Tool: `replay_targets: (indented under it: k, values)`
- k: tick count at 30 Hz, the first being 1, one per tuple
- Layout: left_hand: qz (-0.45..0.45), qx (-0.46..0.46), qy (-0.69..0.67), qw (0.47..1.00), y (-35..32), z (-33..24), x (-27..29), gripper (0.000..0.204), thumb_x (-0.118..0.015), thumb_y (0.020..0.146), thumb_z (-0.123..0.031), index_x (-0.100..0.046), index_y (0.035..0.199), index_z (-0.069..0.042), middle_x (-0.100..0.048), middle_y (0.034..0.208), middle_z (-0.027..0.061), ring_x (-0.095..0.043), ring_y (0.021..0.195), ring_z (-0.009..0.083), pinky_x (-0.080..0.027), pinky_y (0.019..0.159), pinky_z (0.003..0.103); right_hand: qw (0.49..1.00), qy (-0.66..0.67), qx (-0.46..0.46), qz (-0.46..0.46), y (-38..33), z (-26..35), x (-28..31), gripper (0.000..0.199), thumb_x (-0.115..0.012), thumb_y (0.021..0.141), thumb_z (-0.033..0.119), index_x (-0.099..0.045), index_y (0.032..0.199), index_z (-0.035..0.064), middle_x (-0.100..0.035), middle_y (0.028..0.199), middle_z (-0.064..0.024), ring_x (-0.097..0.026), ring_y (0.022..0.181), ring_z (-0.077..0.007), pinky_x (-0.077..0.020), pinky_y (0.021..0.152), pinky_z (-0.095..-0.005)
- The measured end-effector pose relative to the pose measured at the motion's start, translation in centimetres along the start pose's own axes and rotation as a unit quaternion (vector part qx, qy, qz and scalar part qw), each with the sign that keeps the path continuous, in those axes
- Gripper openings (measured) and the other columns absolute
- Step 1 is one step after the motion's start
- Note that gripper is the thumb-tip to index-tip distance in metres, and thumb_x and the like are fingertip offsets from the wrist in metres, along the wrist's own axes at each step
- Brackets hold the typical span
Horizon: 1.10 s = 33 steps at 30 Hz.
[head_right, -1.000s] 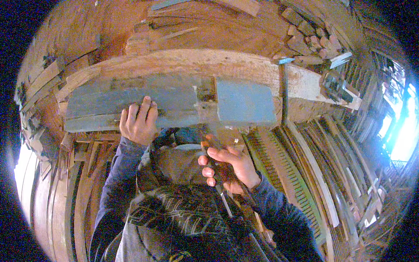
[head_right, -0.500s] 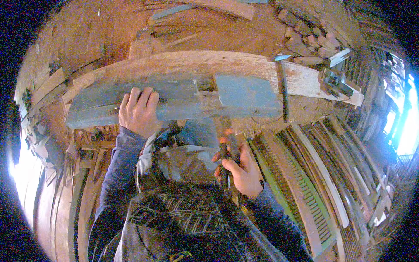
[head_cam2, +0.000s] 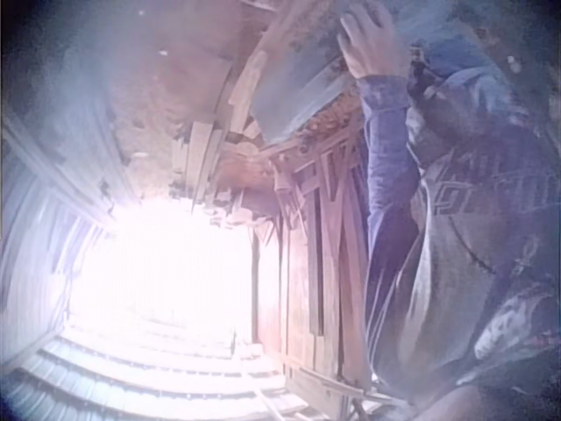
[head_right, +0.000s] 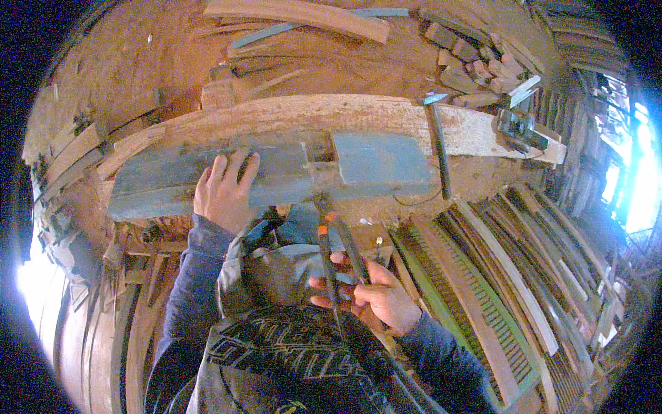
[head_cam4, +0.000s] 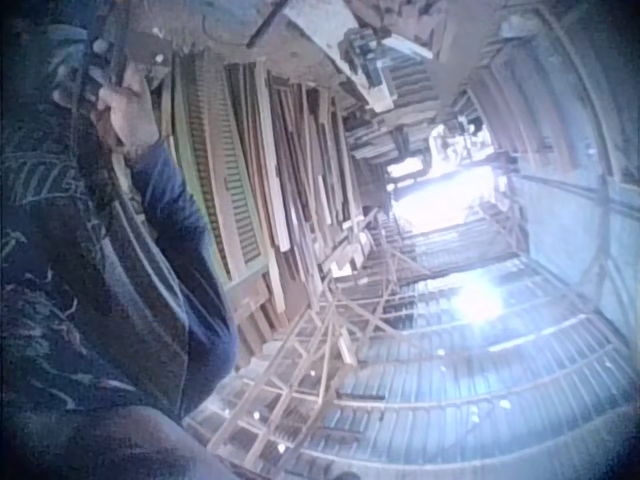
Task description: The person uses a hammer to pry and remove nails from a long, painted wooden plank resting on a workbench. The person repeatedly strikes the nail heads and uses the claw to extract them, then sets the plank aside.
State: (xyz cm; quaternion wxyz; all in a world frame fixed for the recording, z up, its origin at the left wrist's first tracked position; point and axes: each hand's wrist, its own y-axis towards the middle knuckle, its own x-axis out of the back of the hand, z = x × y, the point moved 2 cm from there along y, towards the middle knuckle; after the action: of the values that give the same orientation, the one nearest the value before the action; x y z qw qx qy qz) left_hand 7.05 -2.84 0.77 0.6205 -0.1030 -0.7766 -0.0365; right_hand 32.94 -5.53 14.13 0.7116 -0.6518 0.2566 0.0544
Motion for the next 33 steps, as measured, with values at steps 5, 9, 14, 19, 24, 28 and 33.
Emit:
replay_targets:
  k: [5,9,14,19,24,28,33]
  values:
    - [-0.002,-0.002,0.002,1.000,-0.4,0.1,-0.6,0.044,-0.062,0.078,-0.015,-0.064,0.121,-0.007,-0.061,0.127,0.0093,-0.055,0.107,0.0245,-0.053,0.078,0.036,0.999,0.019,-0.029,-0.020,0.2,0.3,-1.0,0.076,-0.036,0.072,-0.019,-0.038,0.143,0.0065,-0.048,0.138,-0.0123,-0.047,0.134,-0.0424,-0.0395,0.109,-0.0653]
    - [-0.003,-0.002,-0.004,1.000,-0.4,0.2,-0.7,0.042,-0.062,0.080,-0.015,-0.064,0.121,-0.007,-0.061,0.128,0.0095,-0.054,0.108,0.0247,-0.053,0.078,0.037,0.999,0.016,-0.020,-0.035,0.1,0.3,-1.4,0.077,-0.033,0.068,-0.020,-0.040,0.139,0.0090,-0.046,0.137,-0.0093,-0.046,0.134,-0.0425,-0.0401,0.108,-0.0673]
    - [0.003,-0.004,0.009,1.000,-0.5,0.2,-0.8,0.040,-0.061,0.081,-0.016,-0.064,0.120,-0.007,-0.062,0.127,0.0100,-0.055,0.107,0.0244,-0.053,0.077,0.035,0.998,0.028,-0.046,-0.029,0.2,0.7,-1.6,0.074,-0.033,0.066,-0.020,-0.044,0.133,0.0097,-0.048,0.138,-0.0136,-0.044,0.136,-0.0435,-0.0389,0.108,-0.0687]
    - [-0.005,-0.006,0.010,1.000,-0.5,0.2,-0.9,0.039,-0.060,0.082,-0.016,-0.065,0.119,-0.007,-0.062,0.125,0.0092,-0.056,0.104,0.0234,-0.052,0.076,0.034,0.997,0.053,-0.054,-0.009,0.1,1.1,-1.6,0.069,-0.032,0.074,-0.020,-0.041,0.135,0.0111,-0.045,0.144,-0.0188,-0.045,0.134,-0.0463,-0.0394,0.107,-0.0685]
    - [-0.006,-0.007,0.014,1.000,-0.5,0.3,-1.0,0.038,-0.060,0.082,-0.016,-0.065,0.118,-0.007,-0.063,0.124,0.0089,-0.057,0.102,0.0230,-0.052,0.074,0.033,0.995,0.079,-0.065,-0.011,0.0,1.4,-1.7,0.071,-0.033,0.071,-0.021,-0.043,0.134,0.0113,-0.047,0.143,-0.0198,-0.044,0.135,-0.0484,-0.0388,0.107,-0.0687]
    - [-0.013,-0.011,0.016,1.000,-0.5,0.3,-1.1,0.038,-0.060,0.082,-0.016,-0.065,0.119,-0.008,-0.063,0.123,0.0090,-0.057,0.102,0.0231,-0.052,0.073,0.033,0.997,0.047,-0.068,-0.008,0.1,2.0,-2.0,0.068,-0.034,0.072,-0.019,-0.045,0.131,0.0117,-0.047,0.144,-0.0213,-0.044,0.133,-0.0507,-0.0389,0.107,-0.0687]
    - [-0.008,-0.011,0.013,1.000,-0.5,0.4,-1.1,0.037,-0.060,0.083,-0.016,-0.065,0.118,-0.007,-0.063,0.123,0.0092,-0.057,0.101,0.0230,-0.052,0.072,0.033,0.996,0.004,-0.085,-0.020,0.0,3.5,-2.5,0.064,-0.039,0.067,-0.011,-0.047,0.127,0.0075,-0.043,0.146,-0.0283,-0.043,0.133,-0.0524,-0.0396,0.107,-0.0676]
